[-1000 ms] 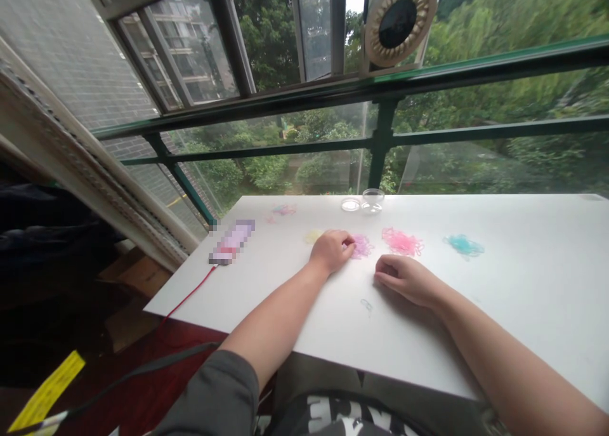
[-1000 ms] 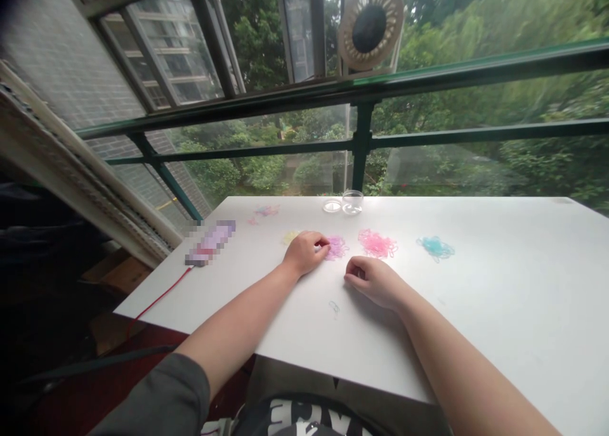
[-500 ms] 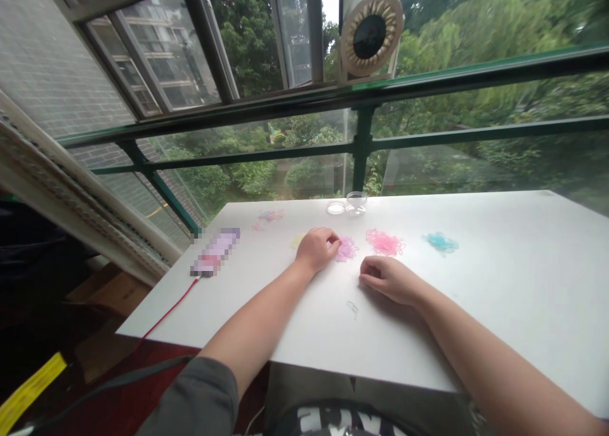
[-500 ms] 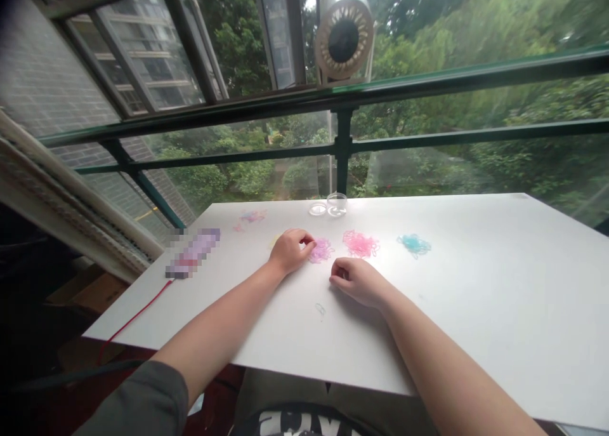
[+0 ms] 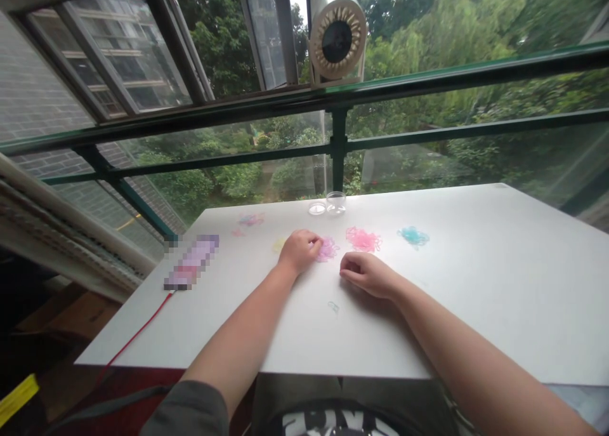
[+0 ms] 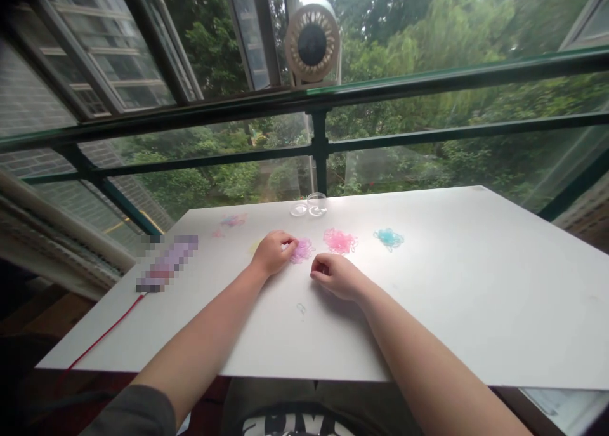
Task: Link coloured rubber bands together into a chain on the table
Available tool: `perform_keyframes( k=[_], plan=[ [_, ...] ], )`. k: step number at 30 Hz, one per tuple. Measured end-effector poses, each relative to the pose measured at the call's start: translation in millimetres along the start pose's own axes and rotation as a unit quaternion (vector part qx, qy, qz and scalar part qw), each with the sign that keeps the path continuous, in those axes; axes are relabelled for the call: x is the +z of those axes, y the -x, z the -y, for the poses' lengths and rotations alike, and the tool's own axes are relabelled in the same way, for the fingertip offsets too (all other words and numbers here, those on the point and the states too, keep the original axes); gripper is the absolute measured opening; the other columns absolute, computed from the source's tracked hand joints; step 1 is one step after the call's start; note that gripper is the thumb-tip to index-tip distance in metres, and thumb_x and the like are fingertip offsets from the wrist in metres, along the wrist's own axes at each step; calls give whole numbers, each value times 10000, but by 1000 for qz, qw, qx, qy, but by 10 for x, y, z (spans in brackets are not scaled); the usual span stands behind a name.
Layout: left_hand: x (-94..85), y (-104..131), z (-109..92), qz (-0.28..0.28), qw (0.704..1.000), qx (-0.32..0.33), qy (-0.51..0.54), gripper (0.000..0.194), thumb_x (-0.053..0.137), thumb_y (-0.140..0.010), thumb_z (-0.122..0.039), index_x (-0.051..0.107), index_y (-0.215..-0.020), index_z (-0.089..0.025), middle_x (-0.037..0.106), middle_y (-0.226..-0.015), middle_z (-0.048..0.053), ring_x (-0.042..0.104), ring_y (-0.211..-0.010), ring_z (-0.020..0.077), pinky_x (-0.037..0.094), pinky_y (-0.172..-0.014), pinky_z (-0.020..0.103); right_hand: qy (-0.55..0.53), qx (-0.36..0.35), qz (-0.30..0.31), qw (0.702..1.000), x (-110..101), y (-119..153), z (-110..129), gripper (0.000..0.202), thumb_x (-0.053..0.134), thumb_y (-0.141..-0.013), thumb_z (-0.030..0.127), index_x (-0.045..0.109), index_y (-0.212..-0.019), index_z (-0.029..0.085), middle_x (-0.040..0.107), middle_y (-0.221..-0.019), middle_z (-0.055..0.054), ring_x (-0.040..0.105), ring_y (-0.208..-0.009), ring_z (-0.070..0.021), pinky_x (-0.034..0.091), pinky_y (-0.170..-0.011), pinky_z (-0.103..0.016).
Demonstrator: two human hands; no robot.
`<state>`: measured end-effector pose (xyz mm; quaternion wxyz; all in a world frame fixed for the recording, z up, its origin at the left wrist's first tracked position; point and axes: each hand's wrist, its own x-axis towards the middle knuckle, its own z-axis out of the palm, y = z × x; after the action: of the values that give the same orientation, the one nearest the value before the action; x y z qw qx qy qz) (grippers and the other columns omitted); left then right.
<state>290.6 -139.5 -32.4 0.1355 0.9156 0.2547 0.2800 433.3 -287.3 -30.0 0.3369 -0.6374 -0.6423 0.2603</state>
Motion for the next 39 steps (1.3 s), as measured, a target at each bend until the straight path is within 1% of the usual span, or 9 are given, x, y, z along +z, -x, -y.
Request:
perform_keyframes(
  k=[8, 14, 19, 22, 24, 26, 29, 33, 39],
  plan=[
    [-197, 121, -133, -29, 997, -10, 77, 208, 446, -803, -235, 641, -858, -191, 652, -825, 19, 572, -782, 142, 434, -729, 250, -178, 24, -53, 982, 39, -55, -85, 103, 550, -712, 263, 557, -715, 160, 536, -566, 21, 440, -454, -78, 334, -437, -205],
    [-111, 220, -149, 4, 982, -46, 184, 254, 408, -732, -110, 611, -864, -188, 650, -832, 12, 586, -792, 134, 444, -721, 240, -227, 29, -97, 969, 40, -82, -109, 134, 602, -677, 283, 581, -706, 154, 615, -620, -7, 447, -457, -74, 344, -450, -212],
    [-44, 152, 77, -74, 912, -185, 359, 212, 394, -698, -128, 528, -861, -149, 581, -721, 11, 570, -664, 117, 461, -619, 242, -219, 34, -85, 971, 47, -82, -132, 132, 601, -673, 282, 585, -715, 159, 632, -646, -14, 466, -465, -78, 359, -456, -215],
    [-57, 133, 135, -90, 871, -221, 430, 214, 394, -698, -162, 503, -882, -147, 546, -698, 0, 564, -645, 111, 472, -615, 251, -217, 30, -68, 973, 52, -78, -151, 119, 592, -681, 265, 585, -731, 158, 630, -660, -15, 469, -465, -76, 363, -449, -209],
    [-91, 142, 147, -87, 887, -211, 400, 215, 401, -709, -184, 513, -889, -148, 550, -697, 5, 564, -663, 118, 468, -625, 251, -220, 30, -62, 973, 54, -75, -157, 115, 585, -685, 261, 582, -736, 159, 625, -658, -12, 469, -459, -74, 367, -442, -207],
    [-144, 163, 157, -67, 933, -184, 303, 212, 436, -715, -210, 543, -890, -157, 577, -714, 14, 557, -673, 124, 453, -633, 246, -223, 31, -60, 972, 56, -73, -159, 111, 579, -689, 260, 578, -738, 160, 619, -653, -9, 470, -453, -74, 368, -435, -204],
    [-228, 203, 170, 9, 981, -147, 122, 189, 509, -692, -231, 599, -851, -181, 622, -730, 17, 551, -653, 134, 431, -637, 252, -224, 32, -63, 972, 59, -75, -159, 102, 572, -694, 254, 571, -736, 161, 617, -652, -9, 475, -460, -77, 365, -432, -202],
    [-265, 232, 145, 75, 989, -128, 21, 166, 521, -688, -223, 633, -808, -197, 656, -744, 19, 568, -657, 147, 426, -615, 248, -213, 30, -77, 973, 57, -82, -152, 106, 582, -685, 253, 573, -733, 159, 628, -656, -15, 469, -471, -78, 353, -443, -203],
    [-207, 234, 78, 85, 990, -84, 72, 209, 476, -707, -153, 628, -845, -196, 676, -810, 2, 597, -719, 127, 452, -661, 220, -194, 22, -85, 977, 47, -83, -122, 133, 592, -679, 277, 598, -732, 155, 629, -652, -19, 473, -487, -86, 341, -453, -212]
  ],
)
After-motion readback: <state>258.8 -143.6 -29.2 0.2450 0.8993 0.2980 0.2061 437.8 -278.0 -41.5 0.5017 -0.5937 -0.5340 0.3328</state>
